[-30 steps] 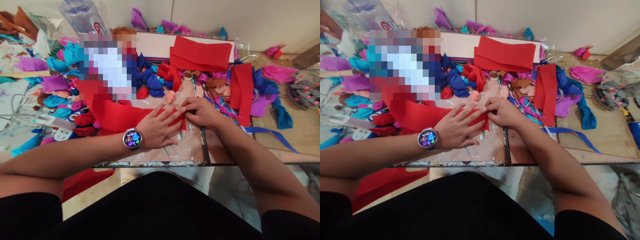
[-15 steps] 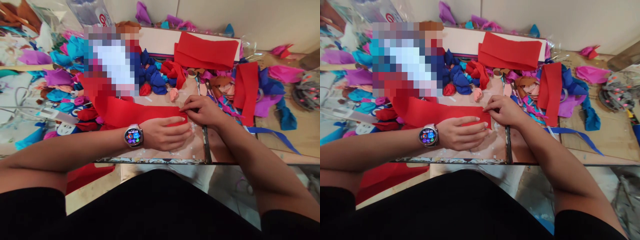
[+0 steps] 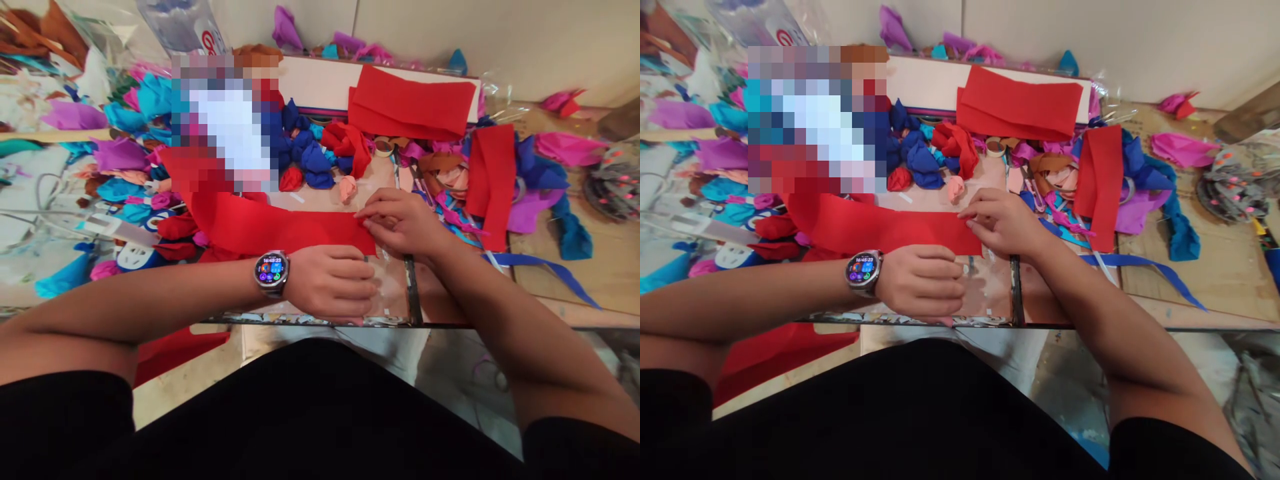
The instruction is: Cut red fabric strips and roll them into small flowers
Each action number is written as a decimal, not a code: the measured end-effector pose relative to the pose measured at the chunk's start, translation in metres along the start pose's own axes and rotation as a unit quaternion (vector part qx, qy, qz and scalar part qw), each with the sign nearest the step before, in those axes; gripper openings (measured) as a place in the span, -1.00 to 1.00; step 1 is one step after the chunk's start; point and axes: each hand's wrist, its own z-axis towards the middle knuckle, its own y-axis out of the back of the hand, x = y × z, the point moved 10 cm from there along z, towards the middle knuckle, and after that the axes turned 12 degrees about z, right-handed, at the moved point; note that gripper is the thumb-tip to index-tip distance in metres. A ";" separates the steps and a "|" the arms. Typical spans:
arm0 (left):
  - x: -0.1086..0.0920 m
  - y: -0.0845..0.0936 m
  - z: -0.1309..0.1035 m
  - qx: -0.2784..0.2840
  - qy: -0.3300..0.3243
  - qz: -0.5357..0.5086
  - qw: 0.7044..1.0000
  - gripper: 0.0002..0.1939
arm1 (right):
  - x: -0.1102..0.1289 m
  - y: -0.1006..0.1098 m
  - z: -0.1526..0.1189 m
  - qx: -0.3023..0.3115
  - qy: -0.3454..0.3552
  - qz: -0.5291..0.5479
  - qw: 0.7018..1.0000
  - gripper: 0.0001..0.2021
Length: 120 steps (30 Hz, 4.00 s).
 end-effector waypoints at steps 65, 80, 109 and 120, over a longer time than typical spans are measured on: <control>0.064 -0.025 -0.027 0.165 0.315 0.219 0.909 -0.48 | -0.022 -0.001 -0.002 -0.045 0.003 -0.040 0.998 -0.87; 0.070 -0.030 -0.033 0.158 0.334 0.199 0.908 -0.36 | -0.022 -0.001 -0.001 -0.042 0.013 -0.033 0.999 -0.89; 0.075 -0.027 -0.035 0.142 0.330 0.200 0.911 -0.25 | -0.021 0.008 -0.004 -0.001 0.027 -0.010 1.000 -0.71; 0.076 -0.030 -0.036 0.145 0.327 0.199 0.912 -0.26 | -0.012 0.011 -0.004 0.014 0.030 0.003 0.999 -0.72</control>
